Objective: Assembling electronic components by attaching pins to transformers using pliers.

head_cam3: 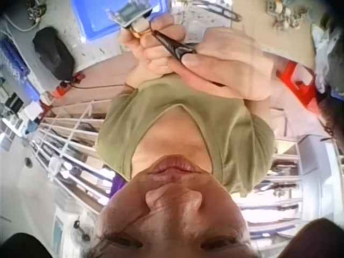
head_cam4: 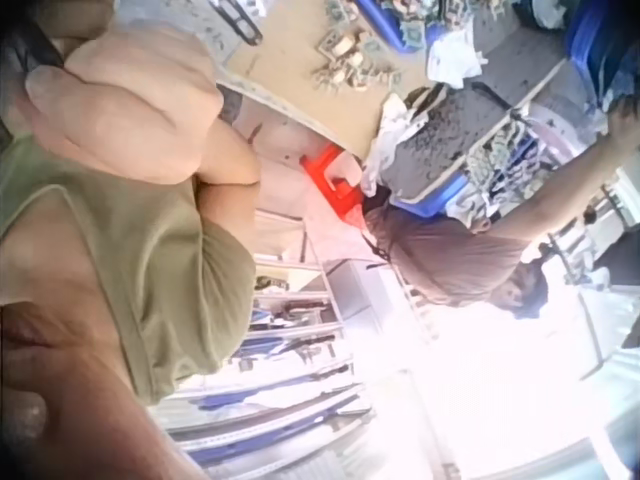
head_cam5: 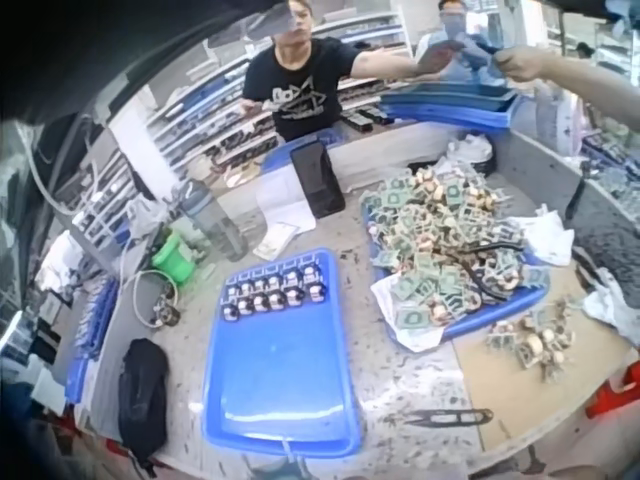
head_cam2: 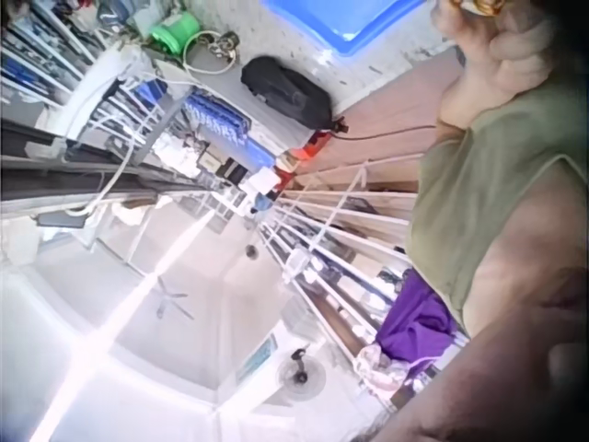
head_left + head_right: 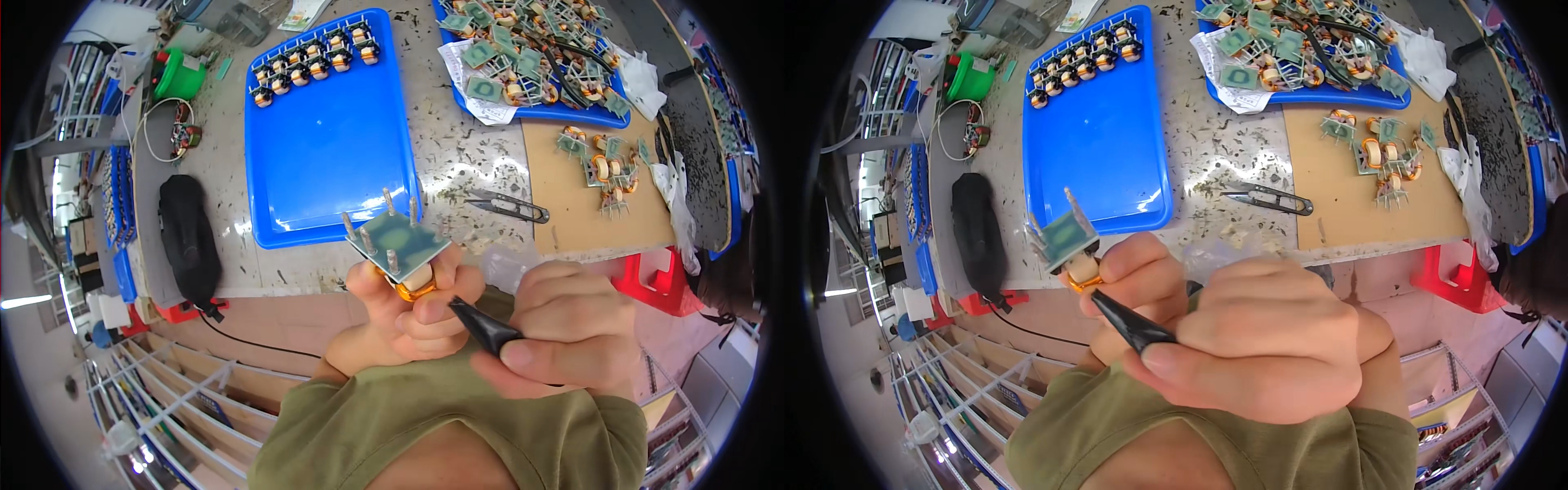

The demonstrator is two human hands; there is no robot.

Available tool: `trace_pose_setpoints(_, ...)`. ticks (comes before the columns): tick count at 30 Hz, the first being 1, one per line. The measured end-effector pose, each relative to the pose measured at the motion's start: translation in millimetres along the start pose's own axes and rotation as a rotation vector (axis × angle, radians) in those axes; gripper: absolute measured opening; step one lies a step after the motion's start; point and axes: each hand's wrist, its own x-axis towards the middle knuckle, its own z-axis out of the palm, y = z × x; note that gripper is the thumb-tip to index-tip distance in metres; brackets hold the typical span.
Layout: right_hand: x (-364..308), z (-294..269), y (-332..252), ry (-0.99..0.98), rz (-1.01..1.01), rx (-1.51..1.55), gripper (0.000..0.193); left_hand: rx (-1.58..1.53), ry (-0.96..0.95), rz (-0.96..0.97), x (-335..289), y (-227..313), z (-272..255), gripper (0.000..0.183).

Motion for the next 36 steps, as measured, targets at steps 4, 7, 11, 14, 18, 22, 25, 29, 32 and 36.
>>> trace_pose_setpoints(4, 7, 3, -1, 0.045, 0.016, 0.019, 0.038, -0.001, 0.099, 0.054, -6, -5, -1, 0.053)
trace_pose_setpoints(7, 10, 4, -4, 0.023, 0.035, -0.004, 0.038, 0.046, 0.148, 0.079, -4, -3, 2, 0.052)
trace_pose_setpoints(11, 5, 1, -6, 0.015, 0.053, -0.089, 0.036, 0.324, 0.47, 0.196, -2, -4, 13, 0.05)
trace_pose_setpoints(14, 2, 7, 3, 0.038, -0.022, -0.139, 0.032, 0.516, 0.599, 0.251, 0, -5, 21, 0.049)
trace_pose_setpoints(18, 2, 17, 7, 0.139, -0.082, -0.191, 0.027, 0.598, 0.534, 0.258, -4, -3, 18, 0.044)
trace_pose_setpoints(22, 1, 21, 5, 0.127, -0.05, -0.208, 0.026, 0.627, 0.549, 0.273, -5, -1, 19, 0.038)
trace_pose_setpoints(25, 3, 21, 5, 0.122, -0.048, -0.219, 0.026, 0.661, 0.529, 0.305, -5, -2, 18, 0.032)
trace_pose_setpoints(29, 2, 23, 4, 0.106, -0.039, -0.235, 0.026, 0.617, 0.511, 0.337, -7, -3, 18, 0.028)
trace_pose_setpoints(32, 2, 24, 4, 0.113, -0.034, -0.251, 0.027, 0.618, 0.508, 0.319, -9, -1, 17, 0.028)
trace_pose_setpoints(36, 2, 11, -4, -0.104, 0.05, -0.22, 0.033, 0.617, 0.535, 0.307, -10, 0, 20, 0.029)
